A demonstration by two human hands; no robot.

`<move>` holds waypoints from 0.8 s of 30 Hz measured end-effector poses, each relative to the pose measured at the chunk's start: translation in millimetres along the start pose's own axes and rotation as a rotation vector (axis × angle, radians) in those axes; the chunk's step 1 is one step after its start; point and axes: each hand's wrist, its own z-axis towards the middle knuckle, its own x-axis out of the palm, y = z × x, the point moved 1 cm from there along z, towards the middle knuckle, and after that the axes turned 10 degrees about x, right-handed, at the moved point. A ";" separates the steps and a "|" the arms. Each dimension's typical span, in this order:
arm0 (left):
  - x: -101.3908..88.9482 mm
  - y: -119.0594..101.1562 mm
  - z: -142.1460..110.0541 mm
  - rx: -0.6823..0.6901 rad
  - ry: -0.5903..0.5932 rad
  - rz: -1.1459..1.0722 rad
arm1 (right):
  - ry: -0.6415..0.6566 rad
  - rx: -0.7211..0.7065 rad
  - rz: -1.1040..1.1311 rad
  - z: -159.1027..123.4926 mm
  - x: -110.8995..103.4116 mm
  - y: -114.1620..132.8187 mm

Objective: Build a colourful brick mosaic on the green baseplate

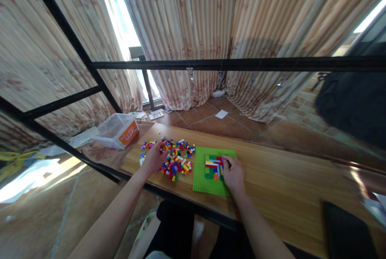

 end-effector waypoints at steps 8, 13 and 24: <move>33.0 -62.3 -31.5 0.005 0.056 -0.467 | -0.041 0.115 0.081 -6.7 -22.5 -10.6; 63.4 -129.0 -47.6 0.257 0.205 -0.491 | -0.058 0.210 0.204 -15.6 -45.5 -16.3; 89.3 -158.6 -129.9 0.432 0.382 -0.436 | -0.025 0.476 0.466 -154.5 -102.2 9.6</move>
